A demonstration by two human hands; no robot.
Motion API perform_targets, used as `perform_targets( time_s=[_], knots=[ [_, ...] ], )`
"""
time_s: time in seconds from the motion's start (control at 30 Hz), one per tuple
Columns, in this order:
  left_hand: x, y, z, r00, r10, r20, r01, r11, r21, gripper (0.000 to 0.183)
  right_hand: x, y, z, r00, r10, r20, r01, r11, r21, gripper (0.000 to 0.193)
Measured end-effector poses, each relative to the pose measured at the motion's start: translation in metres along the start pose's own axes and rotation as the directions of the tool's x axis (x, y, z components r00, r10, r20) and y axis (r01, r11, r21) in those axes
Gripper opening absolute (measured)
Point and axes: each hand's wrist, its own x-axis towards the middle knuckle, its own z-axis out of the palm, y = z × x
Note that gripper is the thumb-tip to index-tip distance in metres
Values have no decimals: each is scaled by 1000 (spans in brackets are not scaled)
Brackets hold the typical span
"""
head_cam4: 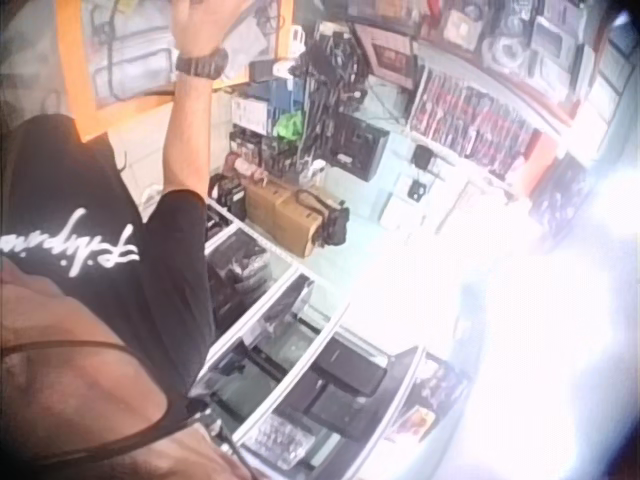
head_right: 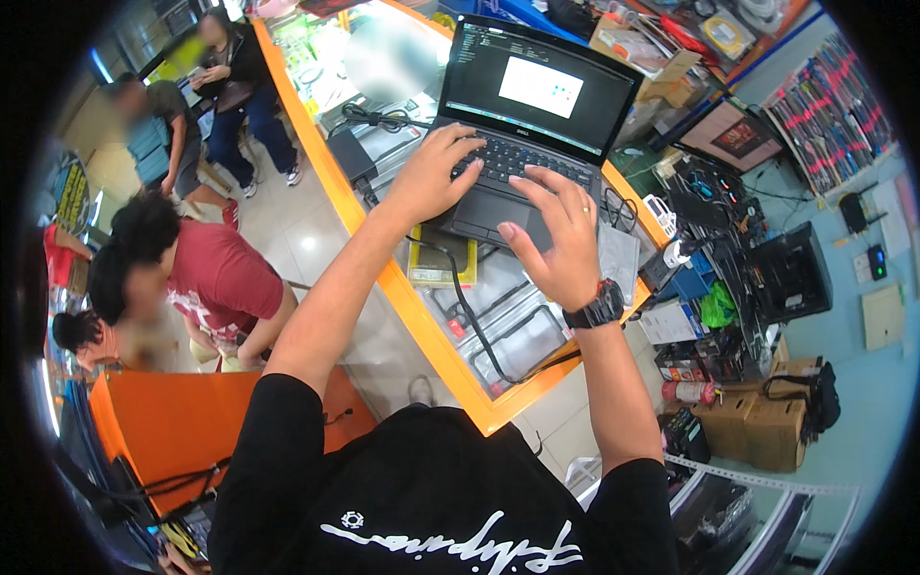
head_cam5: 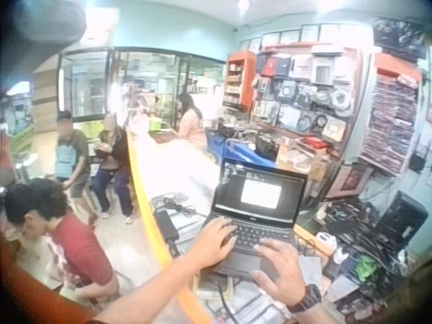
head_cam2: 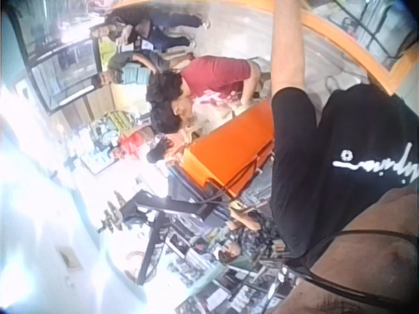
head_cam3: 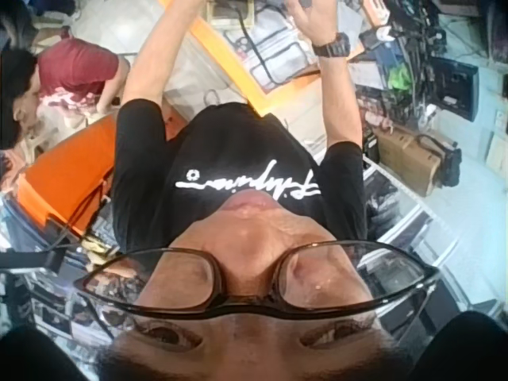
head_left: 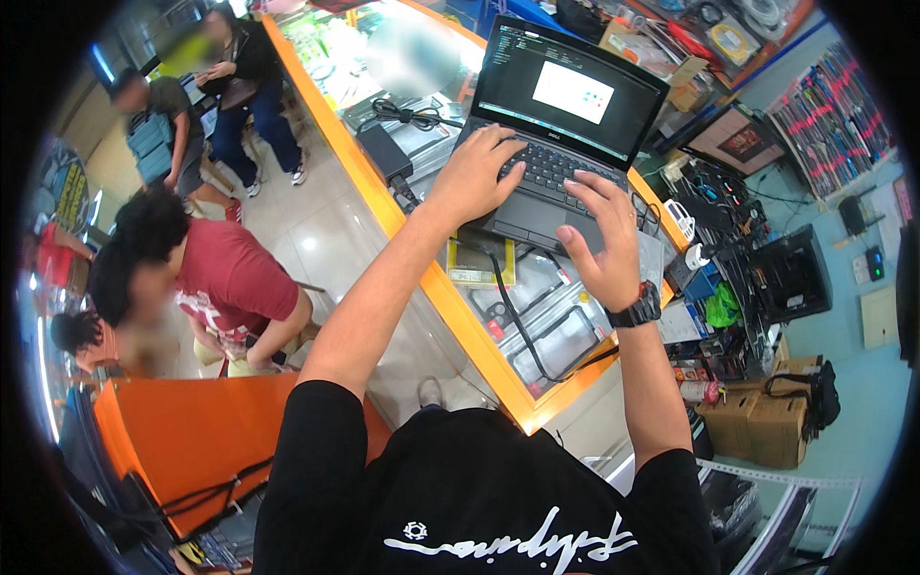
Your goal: The person operates a laptop, then picks up a disassembled laptop chassis to show the internal components. They then use a yellow pry tool to remove a metal bracket from a laptop screen assembly.
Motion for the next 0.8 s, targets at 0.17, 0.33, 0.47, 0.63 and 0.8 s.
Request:
perform_targets(
  time_s=[0.17,0.33,0.47,0.63,0.8],
  knots=[
    [-32,55,-43,963,29,-268,-13,998,62,30,-27,-30,-31,993,-118,-20,119,953,277,46],
    [-168,150,-73,918,-221,-329,190,974,-123,23,-88,-47,-62,947,-276,162,127,788,602,23],
    [-303,229,-43,782,-579,-231,543,815,-203,14,-126,-58,-62,889,-389,240,-32,472,881,14],
    [-399,327,-20,392,-856,-337,811,495,-312,15,-160,-103,-64,812,-466,351,-305,174,937,32],
    [-433,395,-44,347,-848,-400,820,482,-310,16,-198,-151,-25,669,-590,452,-431,188,883,44]
  ],
)
